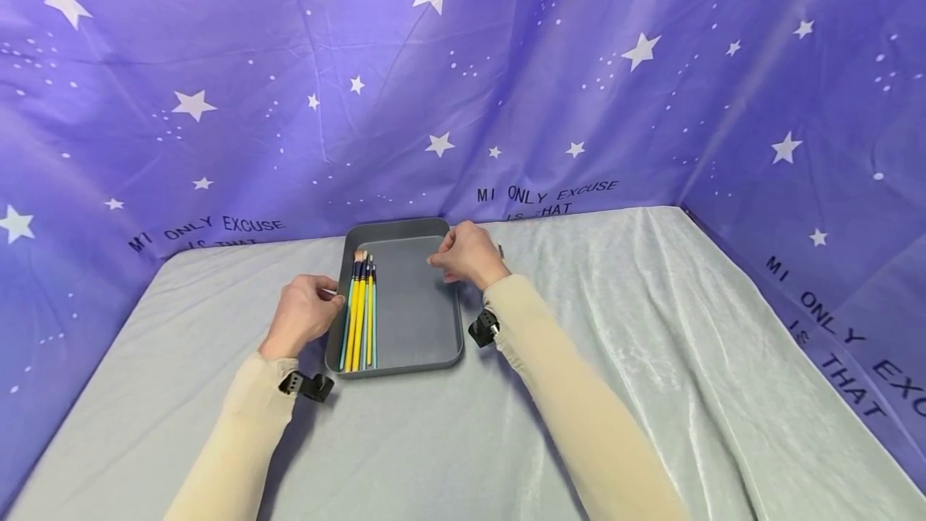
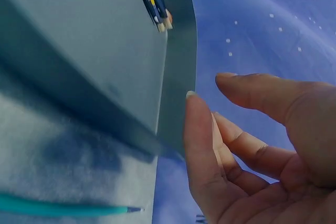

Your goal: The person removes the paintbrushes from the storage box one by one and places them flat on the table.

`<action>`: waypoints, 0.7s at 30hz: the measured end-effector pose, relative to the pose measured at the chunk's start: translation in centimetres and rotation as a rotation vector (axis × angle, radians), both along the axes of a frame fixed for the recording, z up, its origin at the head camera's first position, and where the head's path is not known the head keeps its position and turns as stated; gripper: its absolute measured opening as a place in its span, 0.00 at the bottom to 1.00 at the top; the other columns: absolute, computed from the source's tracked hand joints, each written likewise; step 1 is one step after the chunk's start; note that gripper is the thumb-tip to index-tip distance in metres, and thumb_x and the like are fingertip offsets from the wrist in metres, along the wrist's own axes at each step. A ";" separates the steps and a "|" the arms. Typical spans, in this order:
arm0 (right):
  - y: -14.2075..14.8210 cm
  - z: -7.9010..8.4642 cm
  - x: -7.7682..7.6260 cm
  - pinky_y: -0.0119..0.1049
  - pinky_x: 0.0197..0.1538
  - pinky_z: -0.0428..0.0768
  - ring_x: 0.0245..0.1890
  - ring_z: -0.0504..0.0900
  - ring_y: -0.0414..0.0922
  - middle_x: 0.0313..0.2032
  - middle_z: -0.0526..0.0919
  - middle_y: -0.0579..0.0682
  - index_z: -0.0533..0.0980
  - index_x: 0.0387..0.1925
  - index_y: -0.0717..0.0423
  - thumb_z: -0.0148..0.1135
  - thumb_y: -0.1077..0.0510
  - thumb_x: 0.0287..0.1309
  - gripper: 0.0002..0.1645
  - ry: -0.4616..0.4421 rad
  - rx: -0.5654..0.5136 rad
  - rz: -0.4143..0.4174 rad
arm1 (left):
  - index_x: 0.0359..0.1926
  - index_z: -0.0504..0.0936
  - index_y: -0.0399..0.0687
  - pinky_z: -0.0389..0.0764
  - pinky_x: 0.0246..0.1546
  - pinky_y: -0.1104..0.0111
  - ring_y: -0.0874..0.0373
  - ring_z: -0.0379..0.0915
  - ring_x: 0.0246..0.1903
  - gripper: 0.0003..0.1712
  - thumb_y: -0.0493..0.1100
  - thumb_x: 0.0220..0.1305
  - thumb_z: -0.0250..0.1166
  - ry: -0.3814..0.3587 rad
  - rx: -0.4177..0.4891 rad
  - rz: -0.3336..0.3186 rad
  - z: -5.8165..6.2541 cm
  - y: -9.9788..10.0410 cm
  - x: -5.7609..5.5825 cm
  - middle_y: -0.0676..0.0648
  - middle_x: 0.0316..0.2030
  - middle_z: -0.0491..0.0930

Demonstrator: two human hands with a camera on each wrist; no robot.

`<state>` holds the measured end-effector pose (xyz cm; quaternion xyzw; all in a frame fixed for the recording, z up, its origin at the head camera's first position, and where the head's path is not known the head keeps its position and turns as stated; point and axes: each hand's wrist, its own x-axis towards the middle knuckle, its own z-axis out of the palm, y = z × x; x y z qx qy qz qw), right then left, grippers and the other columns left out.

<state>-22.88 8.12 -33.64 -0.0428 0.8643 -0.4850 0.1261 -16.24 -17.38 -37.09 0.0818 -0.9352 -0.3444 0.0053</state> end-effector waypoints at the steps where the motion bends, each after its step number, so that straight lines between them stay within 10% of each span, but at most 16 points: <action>1: -0.3 0.1 0.0 0.38 0.38 0.88 0.27 0.88 0.46 0.33 0.85 0.55 0.81 0.35 0.64 0.73 0.61 0.56 0.10 0.005 0.005 0.009 | 0.52 0.85 0.32 0.86 0.36 0.58 0.44 0.86 0.38 0.17 0.37 0.65 0.61 0.008 0.001 0.004 0.0 0.0 0.0 0.34 0.42 0.88; 21: -5.3 0.4 0.3 0.40 0.41 0.88 0.31 0.91 0.51 0.35 0.90 0.62 0.85 0.35 0.68 0.74 0.58 0.57 0.14 0.039 0.188 0.154 | 0.48 0.88 0.33 0.85 0.30 0.61 0.52 0.85 0.28 0.14 0.36 0.64 0.64 0.023 0.036 0.026 0.1 0.0 0.0 0.36 0.36 0.89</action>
